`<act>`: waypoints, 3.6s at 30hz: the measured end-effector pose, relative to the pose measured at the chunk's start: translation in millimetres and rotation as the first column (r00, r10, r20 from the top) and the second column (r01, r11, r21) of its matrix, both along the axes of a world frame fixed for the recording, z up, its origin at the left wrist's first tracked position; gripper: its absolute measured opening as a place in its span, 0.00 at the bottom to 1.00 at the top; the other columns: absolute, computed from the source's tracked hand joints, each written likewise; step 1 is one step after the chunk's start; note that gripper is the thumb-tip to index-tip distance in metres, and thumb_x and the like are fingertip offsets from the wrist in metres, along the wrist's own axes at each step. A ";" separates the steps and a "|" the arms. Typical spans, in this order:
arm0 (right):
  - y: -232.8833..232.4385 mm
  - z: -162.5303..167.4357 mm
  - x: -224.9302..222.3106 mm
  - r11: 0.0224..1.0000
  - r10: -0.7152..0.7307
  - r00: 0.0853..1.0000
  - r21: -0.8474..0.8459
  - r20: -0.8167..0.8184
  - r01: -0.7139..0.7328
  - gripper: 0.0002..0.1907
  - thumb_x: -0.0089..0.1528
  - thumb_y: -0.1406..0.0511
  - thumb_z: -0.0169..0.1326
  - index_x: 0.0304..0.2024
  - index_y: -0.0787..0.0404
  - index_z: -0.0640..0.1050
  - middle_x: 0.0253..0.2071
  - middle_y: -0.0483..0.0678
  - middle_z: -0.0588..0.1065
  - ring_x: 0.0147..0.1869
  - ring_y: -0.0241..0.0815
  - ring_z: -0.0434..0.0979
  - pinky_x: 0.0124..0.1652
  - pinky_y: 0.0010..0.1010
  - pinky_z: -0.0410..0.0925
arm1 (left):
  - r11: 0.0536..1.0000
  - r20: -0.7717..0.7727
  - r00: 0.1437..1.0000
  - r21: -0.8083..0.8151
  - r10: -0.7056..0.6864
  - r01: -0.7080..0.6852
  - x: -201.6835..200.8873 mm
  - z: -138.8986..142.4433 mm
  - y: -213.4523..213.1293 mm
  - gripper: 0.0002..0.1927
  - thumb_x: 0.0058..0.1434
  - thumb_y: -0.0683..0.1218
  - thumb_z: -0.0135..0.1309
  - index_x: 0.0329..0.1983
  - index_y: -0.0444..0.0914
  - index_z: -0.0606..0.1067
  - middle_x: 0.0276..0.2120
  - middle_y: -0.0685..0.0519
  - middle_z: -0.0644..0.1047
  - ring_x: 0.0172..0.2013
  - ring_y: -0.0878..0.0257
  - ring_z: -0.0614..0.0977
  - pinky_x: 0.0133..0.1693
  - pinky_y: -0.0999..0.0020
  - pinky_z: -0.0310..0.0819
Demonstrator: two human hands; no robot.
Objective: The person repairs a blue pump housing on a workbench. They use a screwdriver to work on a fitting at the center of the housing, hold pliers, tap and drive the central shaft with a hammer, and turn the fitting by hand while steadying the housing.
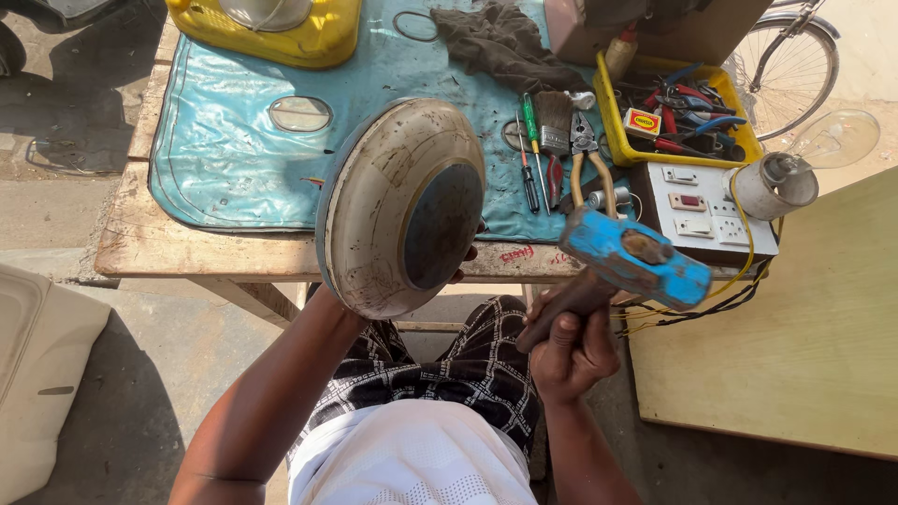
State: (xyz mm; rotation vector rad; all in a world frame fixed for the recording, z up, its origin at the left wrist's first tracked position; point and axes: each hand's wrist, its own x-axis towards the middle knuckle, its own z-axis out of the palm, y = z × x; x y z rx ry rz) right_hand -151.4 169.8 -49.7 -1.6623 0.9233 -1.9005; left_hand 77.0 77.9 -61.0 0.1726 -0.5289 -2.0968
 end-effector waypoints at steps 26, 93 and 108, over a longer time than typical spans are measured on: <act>20.4 -80.3 -58.6 0.890 -0.152 0.986 0.443 0.062 0.110 0.20 0.72 0.65 0.48 0.64 0.68 0.72 0.34 0.47 0.75 0.30 0.33 0.74 0.27 0.25 0.70 | 0.586 0.484 -0.373 -0.775 0.792 0.237 46.0 55.5 -68.9 0.20 0.63 0.59 0.65 0.52 0.45 0.83 0.55 0.38 0.73 0.56 0.40 0.73 0.54 0.48 0.68; 22.7 -58.1 -36.6 0.760 0.056 0.891 0.560 0.450 -0.330 0.10 0.72 0.61 0.44 0.49 0.60 0.62 0.31 0.48 0.68 0.20 0.34 0.69 0.17 0.27 0.66 | 0.080 0.158 0.358 -0.972 0.920 0.222 15.0 62.5 -77.6 0.08 0.65 0.39 0.62 0.39 0.32 0.74 0.33 0.45 0.74 0.34 0.51 0.78 0.37 0.61 0.69; 6.5 -25.2 -32.3 0.880 -0.309 0.742 0.474 0.595 -0.013 0.09 0.75 0.59 0.41 0.45 0.54 0.59 0.31 0.45 0.66 0.22 0.34 0.68 0.21 0.27 0.67 | 0.432 0.407 0.191 -0.895 0.893 -0.110 -14.5 24.8 -45.2 0.09 0.67 0.33 0.56 0.39 0.32 0.67 0.33 0.50 0.75 0.33 0.64 0.73 0.38 0.68 0.70</act>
